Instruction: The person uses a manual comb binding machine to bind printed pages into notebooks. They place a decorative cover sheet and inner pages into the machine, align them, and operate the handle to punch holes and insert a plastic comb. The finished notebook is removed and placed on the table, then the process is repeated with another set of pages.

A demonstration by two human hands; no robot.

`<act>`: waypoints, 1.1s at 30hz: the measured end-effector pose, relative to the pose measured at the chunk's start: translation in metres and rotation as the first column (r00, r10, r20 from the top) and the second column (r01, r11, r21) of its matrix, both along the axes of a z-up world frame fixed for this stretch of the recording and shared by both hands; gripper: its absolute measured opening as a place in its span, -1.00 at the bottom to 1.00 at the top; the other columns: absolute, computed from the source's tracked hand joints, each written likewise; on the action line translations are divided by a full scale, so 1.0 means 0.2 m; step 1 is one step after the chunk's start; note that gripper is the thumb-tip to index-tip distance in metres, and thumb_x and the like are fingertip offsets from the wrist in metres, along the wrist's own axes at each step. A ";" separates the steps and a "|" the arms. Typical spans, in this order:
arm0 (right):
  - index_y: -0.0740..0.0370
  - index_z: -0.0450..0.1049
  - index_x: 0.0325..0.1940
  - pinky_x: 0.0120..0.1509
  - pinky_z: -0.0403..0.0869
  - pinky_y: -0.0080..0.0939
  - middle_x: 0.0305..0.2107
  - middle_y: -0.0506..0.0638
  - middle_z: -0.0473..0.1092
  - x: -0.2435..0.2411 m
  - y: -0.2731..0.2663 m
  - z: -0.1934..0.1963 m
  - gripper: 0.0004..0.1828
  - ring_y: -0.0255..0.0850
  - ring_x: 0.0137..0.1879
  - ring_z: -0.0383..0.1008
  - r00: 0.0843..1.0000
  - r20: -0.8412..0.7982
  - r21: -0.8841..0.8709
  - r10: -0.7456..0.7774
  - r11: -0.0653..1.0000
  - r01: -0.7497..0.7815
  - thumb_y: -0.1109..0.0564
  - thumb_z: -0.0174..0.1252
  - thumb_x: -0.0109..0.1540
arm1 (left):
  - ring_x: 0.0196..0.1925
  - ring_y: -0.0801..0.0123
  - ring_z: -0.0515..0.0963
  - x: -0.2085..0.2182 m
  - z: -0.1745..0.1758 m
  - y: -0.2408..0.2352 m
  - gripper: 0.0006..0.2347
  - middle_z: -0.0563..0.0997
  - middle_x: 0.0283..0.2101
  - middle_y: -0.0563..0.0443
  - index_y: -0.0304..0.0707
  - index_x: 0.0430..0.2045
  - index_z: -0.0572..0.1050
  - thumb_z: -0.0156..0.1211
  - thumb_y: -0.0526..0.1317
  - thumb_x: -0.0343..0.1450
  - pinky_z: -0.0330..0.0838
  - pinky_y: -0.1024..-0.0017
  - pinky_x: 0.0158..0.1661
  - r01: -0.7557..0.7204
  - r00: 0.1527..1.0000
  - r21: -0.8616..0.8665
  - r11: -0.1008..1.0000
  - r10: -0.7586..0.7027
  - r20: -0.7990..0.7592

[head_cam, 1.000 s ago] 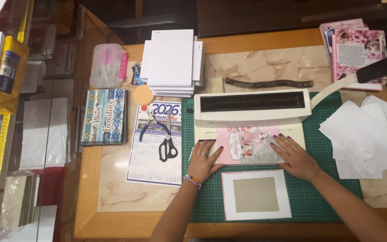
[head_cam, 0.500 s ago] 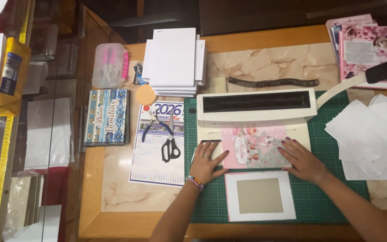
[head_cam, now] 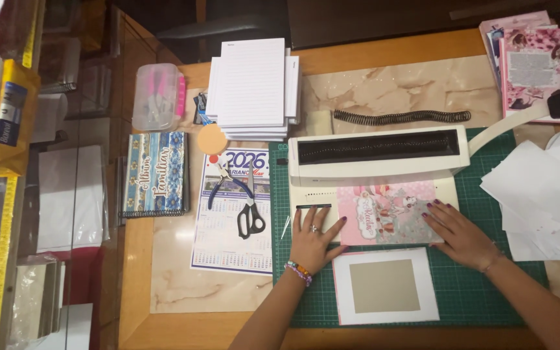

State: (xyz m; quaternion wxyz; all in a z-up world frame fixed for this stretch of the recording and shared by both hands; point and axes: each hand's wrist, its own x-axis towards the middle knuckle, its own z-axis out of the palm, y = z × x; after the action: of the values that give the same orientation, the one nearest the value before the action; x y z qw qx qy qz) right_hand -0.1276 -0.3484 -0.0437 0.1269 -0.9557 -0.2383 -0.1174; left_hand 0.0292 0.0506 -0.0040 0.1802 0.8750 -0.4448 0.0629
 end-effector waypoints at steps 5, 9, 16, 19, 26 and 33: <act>0.25 0.07 0.54 0.64 0.12 0.31 0.48 0.23 0.05 0.03 0.03 -0.01 -0.17 0.20 0.58 0.06 1.000 0.010 0.027 0.027 0.999 -0.027 -0.06 0.15 0.24 | 0.33 -0.14 0.35 0.00 0.01 0.00 -0.47 0.42 0.26 -0.20 0.13 0.18 0.44 0.02 0.31 0.40 0.03 -0.26 0.32 -0.024 0.999 0.001 1.000 0.024 -0.032; 0.24 0.09 0.53 0.64 0.12 0.30 0.46 0.24 0.07 0.04 0.03 -0.02 -0.18 0.22 0.56 0.08 1.000 0.000 0.011 0.008 1.000 -0.008 -0.08 0.13 0.25 | 0.30 -0.07 0.36 0.01 0.01 -0.01 -0.37 0.43 0.25 -0.15 -0.03 0.19 0.43 0.06 0.35 0.35 0.02 -0.19 0.34 -0.070 0.996 -0.023 0.997 0.068 -0.048; 0.23 0.08 0.53 0.64 0.10 0.34 0.45 0.29 0.07 0.06 0.06 0.03 -0.17 0.24 0.58 0.05 0.998 -0.056 0.064 -0.019 0.998 0.023 -0.02 0.16 0.23 | 0.17 -0.04 0.43 0.07 0.04 -0.02 -0.30 0.48 0.14 -0.19 -0.17 0.17 0.40 0.14 0.36 0.30 0.22 -0.05 0.22 -0.063 0.988 -0.076 0.995 0.051 -0.149; 0.22 0.04 0.56 0.63 0.08 0.37 0.47 0.28 0.03 0.06 0.07 0.06 -0.16 0.24 0.58 0.04 0.997 -0.070 0.129 -0.019 0.991 0.028 0.07 0.16 0.22 | 0.15 0.01 0.41 0.08 0.03 -0.03 -0.27 0.46 0.14 -0.14 -0.17 0.16 0.41 0.27 0.35 0.23 0.21 -0.03 0.21 -0.081 0.984 -0.090 0.993 0.065 -0.164; 0.22 0.05 0.56 0.61 0.11 0.39 0.46 0.31 0.05 0.07 0.10 0.10 -0.21 0.26 0.57 0.06 0.998 -0.050 0.157 -0.030 0.987 0.037 0.04 0.11 0.27 | 0.12 0.00 0.40 0.08 0.01 -0.02 -0.34 0.47 0.10 -0.08 -0.16 0.01 0.46 0.36 0.30 0.19 0.23 -0.02 0.18 -0.106 0.974 -0.173 0.979 0.068 -0.214; 0.16 0.08 0.56 0.61 0.10 0.39 0.48 0.23 0.05 0.06 0.13 0.12 -0.21 0.21 0.59 0.06 0.995 -0.065 0.186 -0.073 0.979 0.084 0.03 0.14 0.26 | 0.12 -0.04 0.39 0.08 -0.02 -0.02 -0.38 0.49 0.08 -0.06 -0.17 -0.08 0.46 0.51 0.19 0.12 0.27 -0.07 0.15 -0.129 0.964 -0.226 0.966 0.069 -0.258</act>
State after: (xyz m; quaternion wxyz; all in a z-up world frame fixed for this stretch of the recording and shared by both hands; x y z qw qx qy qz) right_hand -0.1149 -0.3229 -0.0206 0.2192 -0.9510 -0.1844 -0.1164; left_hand 0.0454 0.0456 -0.0078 0.3359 0.8689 -0.3633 0.0154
